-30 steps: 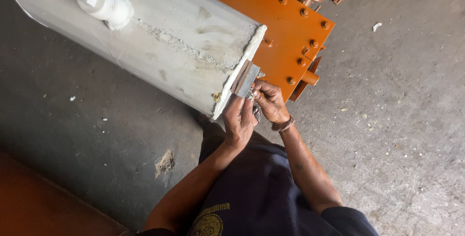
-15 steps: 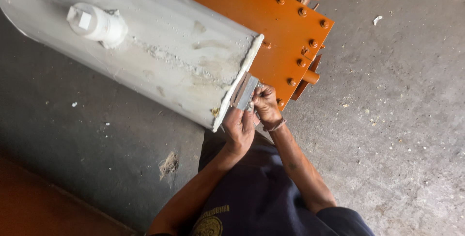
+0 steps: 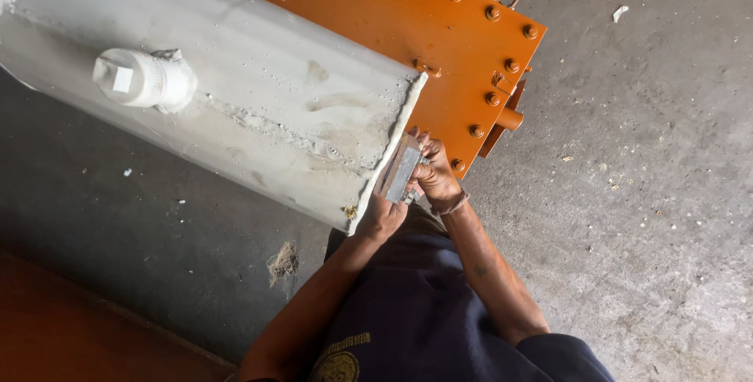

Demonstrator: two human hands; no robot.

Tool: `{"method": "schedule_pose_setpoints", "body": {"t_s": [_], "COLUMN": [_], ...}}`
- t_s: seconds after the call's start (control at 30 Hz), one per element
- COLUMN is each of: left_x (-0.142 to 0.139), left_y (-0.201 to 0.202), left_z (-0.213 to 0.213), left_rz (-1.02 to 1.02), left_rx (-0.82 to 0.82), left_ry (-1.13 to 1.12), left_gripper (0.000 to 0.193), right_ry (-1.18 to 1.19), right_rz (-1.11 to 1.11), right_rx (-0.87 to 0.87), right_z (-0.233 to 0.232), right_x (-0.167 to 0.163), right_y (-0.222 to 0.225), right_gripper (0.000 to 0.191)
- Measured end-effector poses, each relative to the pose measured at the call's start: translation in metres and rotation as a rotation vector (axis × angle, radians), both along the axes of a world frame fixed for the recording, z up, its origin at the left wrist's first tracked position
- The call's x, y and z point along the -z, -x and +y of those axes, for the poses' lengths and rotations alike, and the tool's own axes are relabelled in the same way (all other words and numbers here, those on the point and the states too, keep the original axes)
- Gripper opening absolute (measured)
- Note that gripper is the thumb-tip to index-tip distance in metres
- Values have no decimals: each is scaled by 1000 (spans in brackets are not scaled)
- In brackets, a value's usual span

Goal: The person kneels on the floor beside an orange industrial machine and uses a spanner to tighten bolts on a metal bracket mounted to a white cylindrical housing. They thread bolts by hand, then turn the spanner repeatedly on the fasteners, working around the bracket.

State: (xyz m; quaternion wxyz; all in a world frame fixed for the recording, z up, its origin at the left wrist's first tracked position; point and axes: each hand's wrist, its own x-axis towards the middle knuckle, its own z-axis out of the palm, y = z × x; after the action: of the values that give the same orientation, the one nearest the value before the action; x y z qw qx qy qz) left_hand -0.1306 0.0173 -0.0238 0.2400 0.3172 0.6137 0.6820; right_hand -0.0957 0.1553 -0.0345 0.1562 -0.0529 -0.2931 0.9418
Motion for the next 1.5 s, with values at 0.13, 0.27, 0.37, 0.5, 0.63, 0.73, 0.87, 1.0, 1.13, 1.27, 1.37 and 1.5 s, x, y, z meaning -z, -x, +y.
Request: {"method": "schedule_pose_setpoints", "body": {"t_s": [0.13, 0.27, 0.37, 0.5, 0.63, 0.73, 0.87, 1.0, 1.13, 1.27, 1.37, 1.5], "left_x": [14, 15, 17, 12, 3, -3, -3, 10, 17, 16, 7, -5], "left_y": [-4, -10, -11, -13, -18, -20, -19, -17, -21, -20, -19, -18], "left_z": [0, 0, -1, -7, -6, -4, -7, -10, -17, -15, -13, -14], "left_rz": [98, 21, -68, -104, -171, -204, -100, -13, -34, -354, -309, -256], "left_rx": [-85, -102, -73, -3, 2, -17, -52, -78, -10, 111, 121, 94], "left_ry": [21, -8, -11, -8, -139, -178, -16, 81, 43, -105, -113, -24], "left_gripper": [19, 22, 25, 29, 38, 38, 34, 40, 63, 73, 71, 44], "right_ry": [49, -76, -63, -90, -115, -126, -111, -86, -112, -166, -162, -158], "right_rz": [-156, -182, -204, -240, -320, -363, -332, -260, -326, -391, -410, -408], "right_rx": [13, 29, 46, 93, 135, 160, 165, 142, 174, 175, 176, 199], "right_z": [-3, -9, -11, -14, -16, -17, -17, -19, -20, -22, -26, -30], "right_x": [-1, 0, 4, 4, -3, -7, -5, -1, -1, -2, -2, -2], "right_y": [1, -11, -18, -23, -31, -36, -35, -35, -38, -42, -45, -49], "right_gripper": [42, 35, 31, 29, 28, 31, 32, 37, 35, 32, 33, 35]}}
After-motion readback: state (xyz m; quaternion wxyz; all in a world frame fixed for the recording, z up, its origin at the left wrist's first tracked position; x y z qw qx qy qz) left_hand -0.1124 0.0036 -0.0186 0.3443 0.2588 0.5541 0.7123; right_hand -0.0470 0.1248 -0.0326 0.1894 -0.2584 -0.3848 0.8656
